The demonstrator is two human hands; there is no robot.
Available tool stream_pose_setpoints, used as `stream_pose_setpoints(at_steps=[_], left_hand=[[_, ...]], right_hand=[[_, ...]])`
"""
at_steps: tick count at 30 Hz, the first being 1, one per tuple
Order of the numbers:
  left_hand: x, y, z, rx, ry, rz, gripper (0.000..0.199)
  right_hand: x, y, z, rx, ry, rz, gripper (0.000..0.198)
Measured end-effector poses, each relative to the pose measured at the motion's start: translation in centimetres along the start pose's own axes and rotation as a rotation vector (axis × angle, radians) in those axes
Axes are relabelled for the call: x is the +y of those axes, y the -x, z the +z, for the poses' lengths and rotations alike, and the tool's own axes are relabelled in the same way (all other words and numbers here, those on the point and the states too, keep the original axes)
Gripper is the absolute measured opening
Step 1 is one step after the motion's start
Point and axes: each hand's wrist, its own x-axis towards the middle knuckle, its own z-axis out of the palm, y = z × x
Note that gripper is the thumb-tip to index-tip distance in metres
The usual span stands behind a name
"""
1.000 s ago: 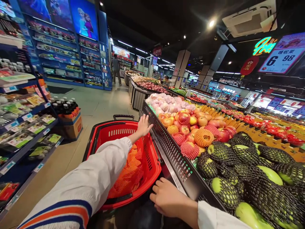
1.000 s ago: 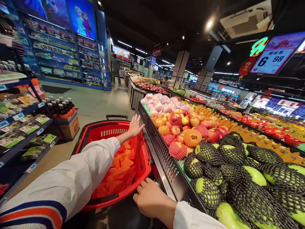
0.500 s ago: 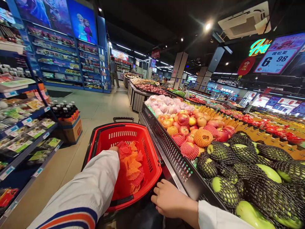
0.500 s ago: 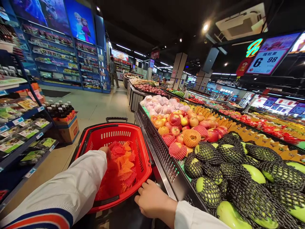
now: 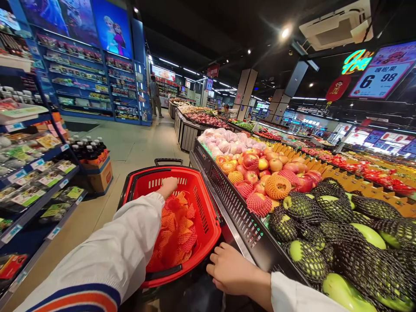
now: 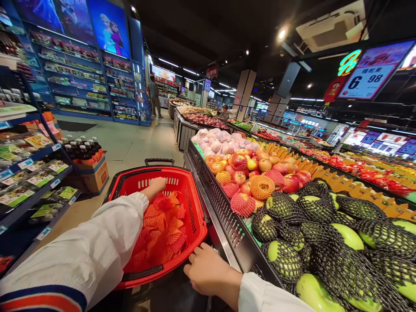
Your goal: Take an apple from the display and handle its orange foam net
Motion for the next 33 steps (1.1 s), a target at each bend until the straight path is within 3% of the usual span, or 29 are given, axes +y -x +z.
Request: stream_pose_setpoints(at_steps=[3, 6, 9, 11, 13, 17, 21, 24, 27, 31, 33], left_hand=[[1.9, 0.1, 0.1, -0.071, -0.091, 0.055, 0.033], [4.7, 1.9, 0.9, -0.259, -0.099, 0.221, 0.035], [8.1, 5.3, 1.9, -0.573, -0.037, 0.415, 0.033], [10.4, 8.0, 2.3, -0.813, 0.067, 0.593, 0.031], [12.3, 10.4, 2.5, -0.941, 0.201, 0.736, 0.03], [14.4, 13.2, 2.4, -0.882, 0.41, 0.782, 0.04], [14.4, 13.4, 2.4, -0.738, 0.466, 0.675, 0.052], [13.7, 12.6, 2.5, -0.755, 0.655, 0.501, 0.058], [13.0, 11.7, 2.6, -0.766, 0.841, 0.345, 0.062], [12.8, 11.2, 2.2, -0.798, 0.892, 0.298, 0.054], [12.9, 11.2, 1.9, -0.838, 0.843, 0.305, 0.047]], right_hand=[[0.2, -0.1, -0.2, 0.021, -0.061, 0.051, 0.022], [0.2, -0.1, -1.1, 0.125, -0.247, 0.263, 0.031], [0.1, -0.2, -2.1, 0.409, -0.55, 0.495, 0.049], [0.2, -0.3, -2.2, 0.606, -0.755, 0.546, 0.055], [0.4, -0.4, -1.9, 0.718, -0.952, 0.547, 0.059], [1.2, -1.0, -0.7, 0.856, -1.193, 0.566, 0.07], [1.9, -1.4, -0.3, 0.97, -1.195, 0.672, 0.065], [2.1, -1.5, -0.4, 0.977, -1.212, 0.723, 0.048], [2.0, -1.5, -0.5, 1.014, -1.265, 0.678, 0.041], [1.7, -1.4, -0.8, 1.063, -1.336, 0.628, 0.051], [1.5, -1.4, -0.9, 1.059, -1.347, 0.614, 0.046]])
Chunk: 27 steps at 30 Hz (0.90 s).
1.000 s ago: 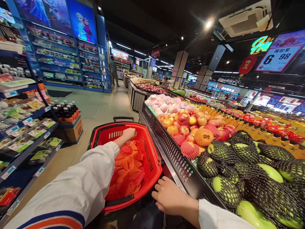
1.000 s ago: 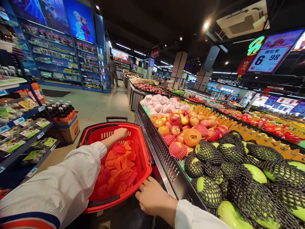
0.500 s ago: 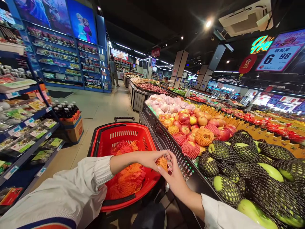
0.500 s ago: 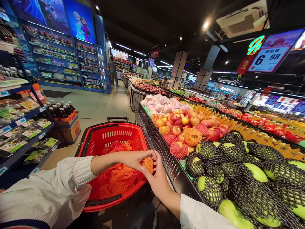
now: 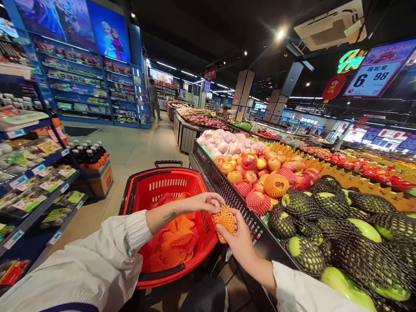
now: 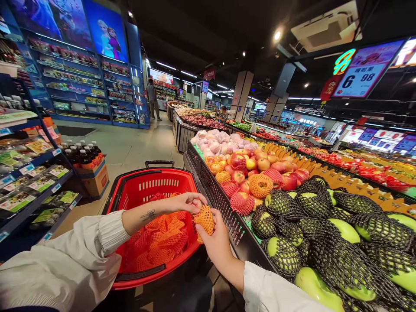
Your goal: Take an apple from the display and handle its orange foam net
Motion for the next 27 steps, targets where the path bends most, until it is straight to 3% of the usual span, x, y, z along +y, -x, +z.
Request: stream_pose_setpoints(at_steps=[7, 14, 19, 22, 24, 27], left_hand=[[-0.4, -0.3, -0.3, 0.047, -0.195, 0.021, 0.043], [-2.1, -1.3, -0.6, 0.174, -0.207, 0.078, 0.04], [-2.8, -2.4, 0.0, 0.189, -0.148, 0.116, 0.04], [-2.8, -4.8, 0.4, 0.265, -0.136, 0.169, 0.043], [-2.2, -7.1, 1.0, 0.315, -0.134, 0.231, 0.044], [-0.2, -10.8, 2.6, 0.336, -0.202, 0.387, 0.047]], right_hand=[[-0.5, 0.5, 0.0, -0.034, 0.06, 0.007, 0.029], [-1.2, 0.3, -0.2, -0.018, 0.337, -0.272, 0.023], [-1.1, 0.4, -0.1, -0.054, 0.275, -0.182, 0.027], [-1.2, 0.7, -0.1, -0.198, 0.356, -0.168, 0.025], [-1.2, 1.1, -0.2, -0.374, 0.631, -0.35, 0.022], [-0.6, 1.9, -0.3, -0.711, 1.093, -0.869, 0.018]])
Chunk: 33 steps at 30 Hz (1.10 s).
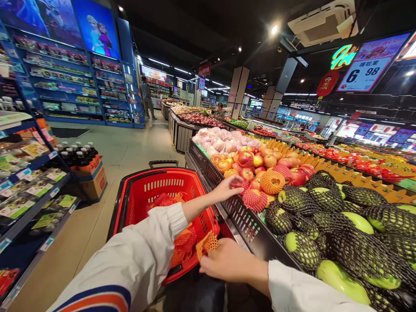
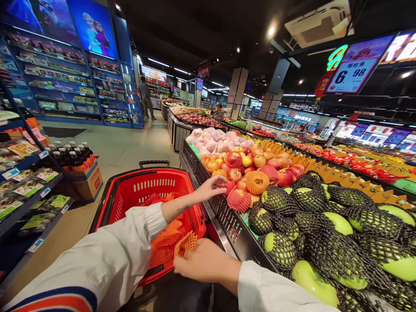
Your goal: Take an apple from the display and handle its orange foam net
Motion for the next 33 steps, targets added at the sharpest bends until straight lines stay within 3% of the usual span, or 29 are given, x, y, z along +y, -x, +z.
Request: stream_pose_setpoints(at_steps=[2, 5, 8, 11, 13, 17, 21, 23, 25, 28, 33], left_hand=[[1.1, -2.2, 2.0, -0.042, -0.115, 0.162, 0.056], [2.4, -4.8, 5.1, -0.129, -0.361, 0.314, 0.08], [2.5, -6.6, 7.4, -0.131, -0.58, 0.279, 0.09], [2.0, -7.9, 8.4, -0.111, -0.667, 0.192, 0.101], [1.9, -8.4, 8.3, -0.134, -0.659, 0.17, 0.103], [2.0, -9.1, 6.9, -0.155, -0.632, 0.242, 0.089], [1.3, -9.9, 5.8, 0.081, -0.561, 0.264, 0.08], [0.5, -10.5, 5.5, 0.236, -0.586, 0.229, 0.089], [-0.4, -11.4, 5.3, 0.304, -0.712, 0.189, 0.099], [-1.3, -12.5, 5.1, 0.248, -0.89, 0.182, 0.094], [-1.8, -13.1, 4.4, 0.163, -0.947, 0.176, 0.082]], right_hand=[[-0.3, 0.3, 0.5, -0.126, 0.139, -0.187, 0.017], [-0.1, 0.5, 0.7, -0.227, 0.127, -0.159, 0.02], [0.5, 0.4, 0.3, -0.191, 0.119, -0.104, 0.02], [0.8, 0.3, -0.2, -0.17, 0.116, -0.091, 0.02], [0.6, 0.2, -0.4, -0.195, 0.111, -0.107, 0.019], [0.4, 0.0, -0.5, -0.221, 0.1, -0.132, 0.018], [0.4, -0.1, -0.3, -0.217, 0.103, -0.126, 0.019], [0.4, -0.1, -0.2, -0.211, 0.111, -0.132, 0.019], [0.4, -0.1, -0.1, -0.214, 0.119, -0.137, 0.019], [0.4, -0.1, -0.1, -0.239, 0.118, -0.125, 0.018], [0.5, 0.0, 0.0, -0.231, 0.122, -0.131, 0.016]])
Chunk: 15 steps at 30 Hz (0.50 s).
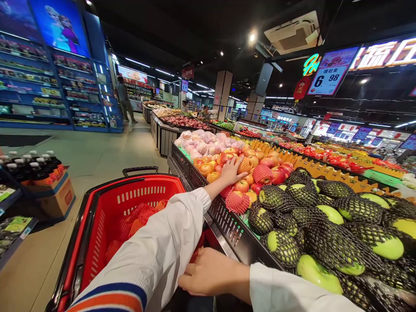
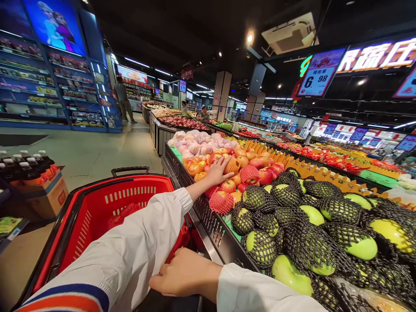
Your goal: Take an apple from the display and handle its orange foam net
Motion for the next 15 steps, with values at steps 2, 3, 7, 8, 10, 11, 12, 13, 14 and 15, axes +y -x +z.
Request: stream_pose_setpoints(at_steps=[2, 3, 7, 8, 10, 11, 12, 13, 14, 15], left_hand=[[-0.4, 0.2, -0.2, -0.014, -0.011, 0.009, 0.08], [-0.7, 0.3, -0.3, -0.019, -0.011, 0.016, 0.079], [-1.9, 0.8, -1.1, -0.065, 0.044, 0.078, 0.07], [-2.3, 0.9, -1.3, -0.071, 0.072, 0.108, 0.068], [-3.2, 0.9, -1.9, -0.066, 0.166, 0.165, 0.061], [-3.7, 0.9, -2.2, -0.056, 0.221, 0.179, 0.058], [-4.3, 0.9, -2.4, -0.043, 0.271, 0.18, 0.057], [-4.8, 0.9, -2.7, -0.031, 0.312, 0.17, 0.056], [-5.2, 1.0, -2.8, -0.023, 0.342, 0.154, 0.056], [-5.6, 1.0, -3.0, -0.022, 0.36, 0.142, 0.056]], right_hand=[[0.0, 0.0, 0.0, 0.011, 0.005, -0.005, 0.014], [0.0, 0.0, 0.0, 0.018, 0.006, -0.006, 0.013], [0.1, 0.0, 0.0, 0.043, 0.004, -0.009, 0.012], [0.2, 0.0, 0.0, 0.043, 0.003, -0.008, 0.013], [0.1, 0.0, 0.1, 0.036, -0.002, -0.008, 0.015], [0.1, 0.0, 0.1, 0.035, -0.002, -0.007, 0.015], [0.1, 0.0, 0.1, 0.038, -0.001, -0.01, 0.015], [0.1, 0.0, 0.1, 0.044, 0.0, -0.014, 0.014], [0.1, 0.0, 0.1, 0.051, 0.004, -0.016, 0.013], [0.1, -0.1, 0.0, 0.053, 0.007, -0.016, 0.012]])
